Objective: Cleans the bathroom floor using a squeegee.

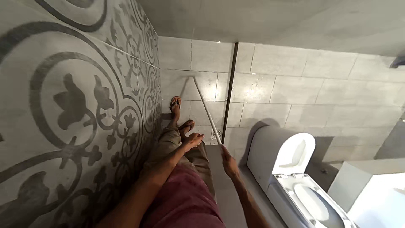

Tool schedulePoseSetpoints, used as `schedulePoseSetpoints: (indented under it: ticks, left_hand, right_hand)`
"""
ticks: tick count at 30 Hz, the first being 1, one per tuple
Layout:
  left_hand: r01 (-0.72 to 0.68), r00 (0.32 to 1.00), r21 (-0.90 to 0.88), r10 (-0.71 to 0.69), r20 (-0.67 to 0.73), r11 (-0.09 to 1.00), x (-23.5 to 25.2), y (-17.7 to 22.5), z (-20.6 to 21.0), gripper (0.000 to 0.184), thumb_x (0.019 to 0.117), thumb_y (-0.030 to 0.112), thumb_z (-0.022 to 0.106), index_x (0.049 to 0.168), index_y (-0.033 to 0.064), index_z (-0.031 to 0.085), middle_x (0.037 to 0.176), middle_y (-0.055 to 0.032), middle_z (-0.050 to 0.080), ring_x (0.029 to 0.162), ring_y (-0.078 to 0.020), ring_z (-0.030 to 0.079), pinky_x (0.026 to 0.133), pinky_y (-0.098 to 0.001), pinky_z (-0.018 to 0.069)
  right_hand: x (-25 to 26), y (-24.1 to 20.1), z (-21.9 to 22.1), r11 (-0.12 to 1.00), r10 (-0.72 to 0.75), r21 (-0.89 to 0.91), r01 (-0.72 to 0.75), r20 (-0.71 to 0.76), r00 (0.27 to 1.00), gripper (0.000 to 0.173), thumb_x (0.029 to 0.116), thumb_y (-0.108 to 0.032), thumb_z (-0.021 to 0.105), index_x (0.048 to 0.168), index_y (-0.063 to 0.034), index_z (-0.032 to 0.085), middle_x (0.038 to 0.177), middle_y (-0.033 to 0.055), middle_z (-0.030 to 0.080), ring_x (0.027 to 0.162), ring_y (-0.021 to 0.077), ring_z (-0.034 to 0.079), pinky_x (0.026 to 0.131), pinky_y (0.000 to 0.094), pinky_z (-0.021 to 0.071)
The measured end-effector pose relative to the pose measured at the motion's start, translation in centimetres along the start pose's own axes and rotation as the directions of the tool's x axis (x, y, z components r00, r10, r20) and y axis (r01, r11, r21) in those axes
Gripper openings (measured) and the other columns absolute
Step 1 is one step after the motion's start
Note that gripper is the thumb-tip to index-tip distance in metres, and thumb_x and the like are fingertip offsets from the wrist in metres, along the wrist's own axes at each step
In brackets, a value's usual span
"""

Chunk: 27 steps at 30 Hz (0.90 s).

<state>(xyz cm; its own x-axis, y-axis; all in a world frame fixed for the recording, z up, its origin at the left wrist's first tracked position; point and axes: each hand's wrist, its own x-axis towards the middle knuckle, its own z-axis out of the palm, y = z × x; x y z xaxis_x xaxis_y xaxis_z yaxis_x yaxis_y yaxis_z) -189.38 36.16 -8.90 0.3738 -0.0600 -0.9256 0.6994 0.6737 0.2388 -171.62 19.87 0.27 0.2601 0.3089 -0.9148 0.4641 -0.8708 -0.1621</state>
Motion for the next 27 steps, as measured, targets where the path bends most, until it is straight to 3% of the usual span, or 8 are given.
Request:
schedulePoseSetpoints:
  ticks: [4, 6, 9, 11, 15, 18, 23, 27]
  left_hand:
    - [0.029, 0.988, -0.452, -0.095, -0.123, 0.892, -1.8, 2.3, -2.6, 0.067, 0.1096, 0.056, 0.027, 0.141, 0.0024, 0.052, 0.119, -0.0217, 0.065, 0.099, -0.0306, 0.067, 0.085, -0.0486, 0.0559]
    - [-0.082, 0.948, -0.576, -0.114, -0.297, 0.813, -1.9, 2.6, -3.8, 0.06, 0.1098, 0.055, 0.028, 0.141, 0.0089, 0.052, 0.113, -0.018, 0.065, 0.088, -0.0284, 0.065, 0.072, -0.0463, 0.0556]
    - [-0.185, 0.836, -0.302, -0.012, -0.548, 0.935, -0.4, 2.3, -5.5, 0.046, 0.1125, 0.036, 0.035, 0.15, 0.0108, 0.045, 0.128, -0.0167, 0.062, 0.099, -0.0259, 0.066, 0.079, -0.0428, 0.0579]
    - [-0.002, 0.737, -0.046, -0.03, -0.675, 0.999, 0.9, 4.2, -6.3, 0.048, 0.112, 0.033, 0.037, 0.144, 0.0013, 0.051, 0.13, -0.0258, 0.063, 0.116, -0.0378, 0.064, 0.098, -0.0536, 0.052]
    - [0.28, 0.701, 0.062, -0.16, -0.695, 0.958, 1.1, 2.5, -5.4, 0.055, 0.1119, 0.043, 0.027, 0.142, 0.0043, 0.053, 0.127, -0.0307, 0.062, 0.119, -0.049, 0.061, 0.096, -0.0676, 0.0478]
    - [0.347, 0.658, 0.063, -0.196, -0.727, 0.936, 0.6, -2.2, -2.1, 0.059, 0.1115, 0.045, 0.027, 0.136, -0.0007, 0.054, 0.121, -0.0341, 0.063, 0.112, -0.0524, 0.063, 0.089, -0.0693, 0.0501]
    - [0.458, 0.702, -0.083, -0.418, -0.577, 0.885, -4.1, -8.1, 12.3, 0.052, 0.1124, 0.038, 0.029, 0.148, 0.0045, 0.047, 0.136, -0.0311, 0.058, 0.124, -0.05, 0.058, 0.099, -0.0672, 0.0473]
    - [0.559, 0.67, -0.207, -0.585, -0.458, 0.803, -8.1, -12.8, 22.8, 0.055, 0.1119, 0.045, 0.027, 0.148, 0.0089, 0.049, 0.136, -0.0278, 0.06, 0.124, -0.0483, 0.059, 0.098, -0.0661, 0.0486]
  right_hand:
    - [10.7, -16.4, 3.3, 0.939, -0.137, 0.325, 0.115, 0.047, 0.989, 0.054, 0.1094, -0.023, 0.045, 0.161, -0.0118, 0.033, 0.134, 0.0255, 0.063, 0.118, 0.0371, 0.065, 0.103, 0.0549, 0.0509]
    - [13.6, -21.3, 3.7, 0.968, -0.171, 0.203, 0.144, 0.125, 0.977, 0.059, 0.1079, -0.026, 0.05, 0.162, -0.0144, 0.03, 0.133, 0.0266, 0.064, 0.12, 0.0407, 0.064, 0.105, 0.0564, 0.0489]
    - [14.5, -24.8, 2.1, 0.95, -0.269, -0.121, 0.29, 0.162, 0.949, 0.056, 0.1067, -0.033, 0.047, 0.161, -0.0254, 0.036, 0.145, 0.0202, 0.056, 0.129, 0.0409, 0.056, 0.102, 0.0622, 0.0475]
    - [14.2, -24.4, -1.1, 0.876, -0.41, -0.244, 0.417, 0.081, 0.909, 0.049, 0.1076, -0.032, 0.046, 0.157, -0.0296, 0.044, 0.146, 0.0154, 0.056, 0.13, 0.0389, 0.055, 0.097, 0.0612, 0.0477]
    - [17.2, -15.5, -9.6, 0.817, -0.564, -0.044, 0.575, 0.146, 0.813, 0.04, 0.1091, -0.023, 0.046, 0.148, -0.0161, 0.055, 0.123, 0.0158, 0.07, 0.106, 0.0303, 0.07, 0.094, 0.0524, 0.0564]
    - [20.5, -5.5, -17.6, 0.904, -0.379, -0.083, 0.42, 0.3, 0.875, 0.039, 0.1088, -0.023, 0.047, 0.145, -0.0109, 0.057, 0.123, 0.016, 0.071, 0.107, 0.0269, 0.07, 0.098, 0.0473, 0.0547]
    - [22.3, 13.6, -30.7, 0.91, -0.03, -0.41, 0.056, 0.069, 0.997, 0.04, 0.1081, -0.023, 0.047, 0.142, -0.0057, 0.058, 0.132, 0.0245, 0.065, 0.119, 0.0406, 0.065, 0.102, 0.0591, 0.0495]
    - [21.7, 20.6, -34.8, 0.865, 0.233, -0.463, -0.194, 0.027, 0.972, 0.037, 0.1077, -0.025, 0.05, 0.137, -0.0069, 0.062, 0.125, 0.024, 0.067, 0.11, 0.0403, 0.068, 0.093, 0.0591, 0.0532]
